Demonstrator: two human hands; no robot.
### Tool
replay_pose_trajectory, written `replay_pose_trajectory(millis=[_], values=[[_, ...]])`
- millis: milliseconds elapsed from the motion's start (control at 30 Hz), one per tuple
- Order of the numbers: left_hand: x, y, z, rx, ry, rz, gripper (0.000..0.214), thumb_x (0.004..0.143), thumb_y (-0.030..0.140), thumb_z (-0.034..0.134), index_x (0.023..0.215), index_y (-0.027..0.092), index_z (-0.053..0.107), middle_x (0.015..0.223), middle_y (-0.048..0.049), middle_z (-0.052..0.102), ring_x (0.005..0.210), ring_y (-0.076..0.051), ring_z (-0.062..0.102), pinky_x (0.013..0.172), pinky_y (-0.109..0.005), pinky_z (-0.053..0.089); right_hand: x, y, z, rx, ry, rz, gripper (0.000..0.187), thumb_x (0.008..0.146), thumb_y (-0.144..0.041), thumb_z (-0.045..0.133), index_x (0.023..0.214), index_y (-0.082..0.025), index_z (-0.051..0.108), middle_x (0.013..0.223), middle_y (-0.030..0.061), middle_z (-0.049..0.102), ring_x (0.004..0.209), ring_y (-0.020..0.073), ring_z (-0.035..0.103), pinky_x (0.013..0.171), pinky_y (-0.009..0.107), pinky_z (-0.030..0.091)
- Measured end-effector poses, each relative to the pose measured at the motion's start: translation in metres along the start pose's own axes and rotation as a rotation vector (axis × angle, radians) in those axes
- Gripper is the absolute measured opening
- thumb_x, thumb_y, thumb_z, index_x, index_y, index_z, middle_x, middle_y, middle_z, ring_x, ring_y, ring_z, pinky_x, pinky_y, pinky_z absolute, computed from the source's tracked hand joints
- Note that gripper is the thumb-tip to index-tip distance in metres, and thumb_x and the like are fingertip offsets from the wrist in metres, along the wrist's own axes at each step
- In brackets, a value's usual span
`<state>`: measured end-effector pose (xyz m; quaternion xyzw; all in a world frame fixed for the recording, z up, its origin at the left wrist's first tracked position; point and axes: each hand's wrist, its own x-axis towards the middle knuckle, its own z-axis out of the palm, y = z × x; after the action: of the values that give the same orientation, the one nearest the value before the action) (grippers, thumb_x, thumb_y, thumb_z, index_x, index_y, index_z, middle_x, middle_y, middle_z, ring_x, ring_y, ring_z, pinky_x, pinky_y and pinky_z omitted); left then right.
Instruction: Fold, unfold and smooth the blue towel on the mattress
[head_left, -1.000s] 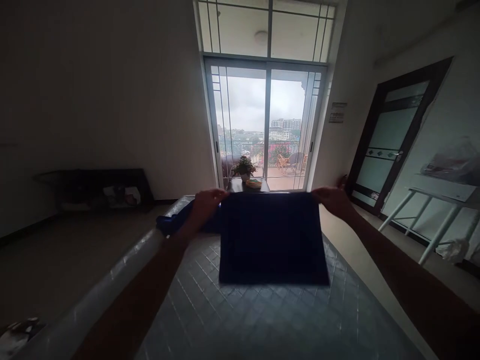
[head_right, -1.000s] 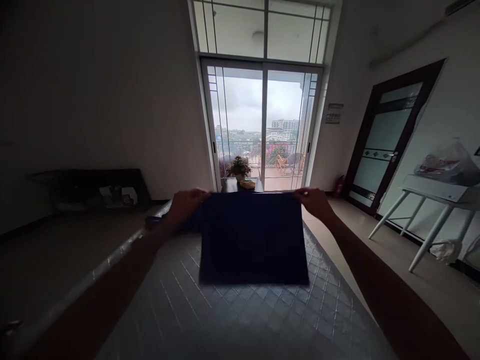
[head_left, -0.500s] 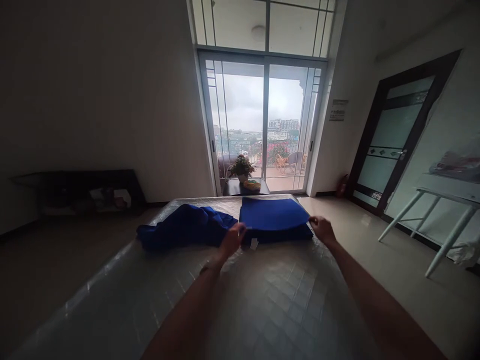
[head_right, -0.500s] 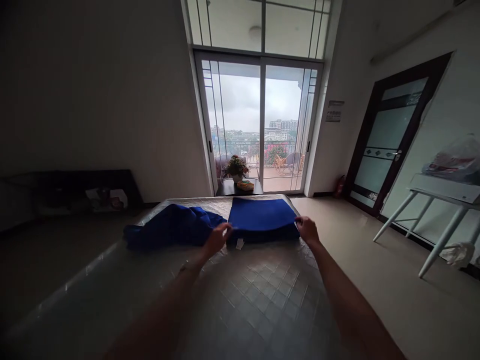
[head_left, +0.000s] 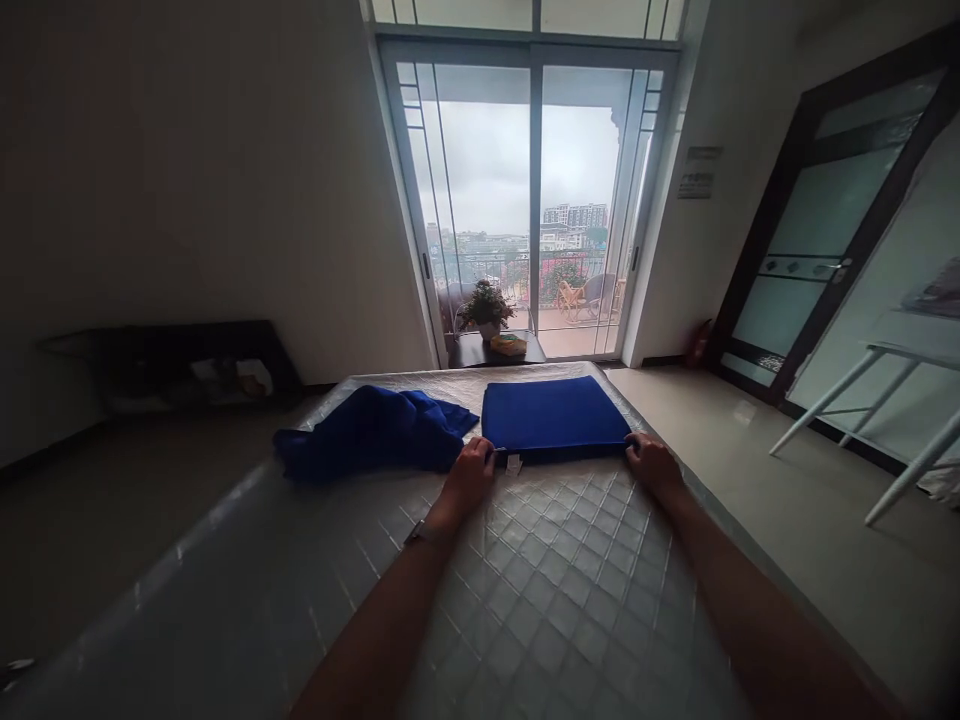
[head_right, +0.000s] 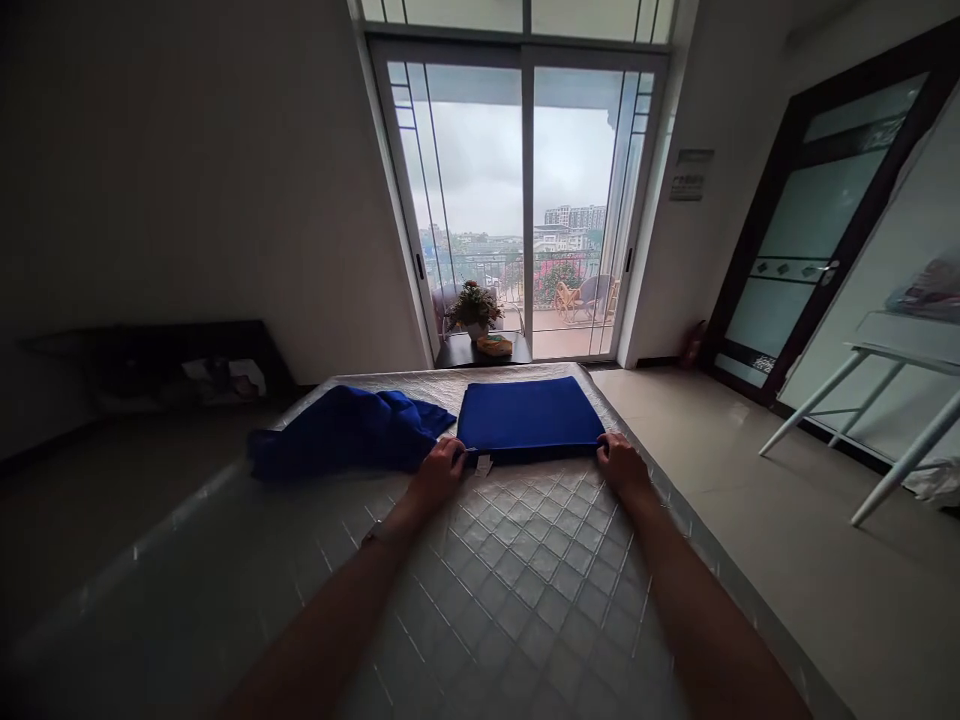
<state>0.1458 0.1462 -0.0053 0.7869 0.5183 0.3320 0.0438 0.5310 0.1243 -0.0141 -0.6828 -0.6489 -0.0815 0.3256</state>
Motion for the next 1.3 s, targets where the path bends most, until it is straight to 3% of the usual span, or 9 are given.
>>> replay_pose_trajectory(millis=[67,233,367,467,700,900,1033,1133,1300], values=[[0.000,0.002,-0.010,0.039,-0.016,0.002,0.015,0.090,0.015,0.055,0.099,0.022,0.064,0.110,-0.0075,0.068,0.108,-0.022,0.064,0.097,-0.035,0.050,-0.003,-0.004,-0.001,-0.081,-0.016,-0.008,0.026,0.088,-0.018,0.050,0.105,-0.022,0.069,0.114,0.0085,0.073,0.101,0.0235,0.068,0.091,0.035,0.050],[0.004,-0.012,-0.055,0.194,0.012,-0.095,0.022,0.088,0.023,0.059,0.109,0.020,0.066,0.113,-0.0107,0.069,0.113,-0.028,0.061,0.102,-0.041,0.044,-0.005,-0.020,-0.008,-0.192,0.119,-0.182,0.028,0.089,-0.017,0.050,0.109,-0.020,0.068,0.122,0.0102,0.069,0.113,0.0263,0.062,0.100,0.040,0.044],[0.002,-0.030,-0.085,0.330,-0.165,-0.285,0.029,0.084,0.044,0.069,0.104,0.023,0.072,0.115,-0.0083,0.071,0.113,-0.028,0.061,0.096,-0.037,0.046,-0.009,-0.033,-0.010,-0.222,0.127,-0.270,0.025,0.090,-0.018,0.051,0.106,-0.020,0.070,0.120,0.0107,0.069,0.110,0.0265,0.062,0.098,0.040,0.044],[0.001,-0.037,-0.092,0.290,-0.242,-0.354,0.020,0.087,0.041,0.066,0.094,0.025,0.076,0.114,-0.0067,0.073,0.111,-0.025,0.064,0.089,-0.031,0.047,-0.012,-0.036,-0.010,-0.216,0.095,-0.311,0.025,0.090,-0.017,0.051,0.105,-0.021,0.071,0.119,0.0101,0.069,0.109,0.0264,0.062,0.096,0.040,0.044],[0.005,-0.047,-0.098,0.122,-0.230,-0.396,0.010,0.084,0.032,0.070,0.085,0.027,0.078,0.096,-0.0031,0.080,0.093,-0.021,0.072,0.075,-0.025,0.050,-0.013,-0.030,-0.005,-0.181,0.071,-0.300,0.025,0.090,-0.017,0.052,0.105,-0.020,0.071,0.117,0.0096,0.069,0.108,0.0261,0.062,0.095,0.039,0.046],[0.017,-0.047,-0.121,0.030,0.147,-0.473,0.023,0.097,0.028,0.049,0.103,0.021,0.071,0.104,-0.0107,0.078,0.100,-0.024,0.072,0.086,-0.031,0.053,-0.012,-0.028,-0.004,-0.160,0.056,-0.280,0.026,0.090,-0.020,0.051,0.106,-0.020,0.071,0.116,0.0093,0.069,0.107,0.0260,0.062,0.095,0.040,0.047],[0.020,-0.038,-0.165,-0.080,0.654,-0.497,0.024,0.100,0.029,0.042,0.108,0.018,0.062,0.109,-0.0125,0.072,0.105,-0.024,0.068,0.094,-0.038,0.053,-0.013,-0.030,-0.005,-0.146,0.053,-0.265,0.027,0.090,-0.020,0.050,0.106,-0.021,0.071,0.117,0.0092,0.069,0.108,0.0261,0.062,0.095,0.040,0.047],[0.015,-0.022,-0.206,-0.196,1.042,-0.379,0.015,0.098,0.029,0.046,0.102,0.020,0.057,0.103,-0.0063,0.068,0.103,-0.020,0.066,0.096,-0.035,0.052,-0.013,-0.031,-0.005,-0.140,0.048,-0.260,0.027,0.090,-0.020,0.049,0.106,-0.021,0.071,0.116,0.0093,0.069,0.108,0.0262,0.062,0.096,0.041,0.047],[-0.003,0.023,-0.256,-0.306,1.307,-0.071,0.021,0.099,0.040,0.050,0.103,0.020,0.052,0.100,-0.0021,0.058,0.095,-0.016,0.063,0.093,-0.036,0.054,-0.013,-0.031,-0.006,-0.156,0.049,-0.276,0.028,0.089,-0.019,0.049,0.107,-0.020,0.071,0.115,0.0094,0.069,0.105,0.0257,0.063,0.096,0.040,0.046]])
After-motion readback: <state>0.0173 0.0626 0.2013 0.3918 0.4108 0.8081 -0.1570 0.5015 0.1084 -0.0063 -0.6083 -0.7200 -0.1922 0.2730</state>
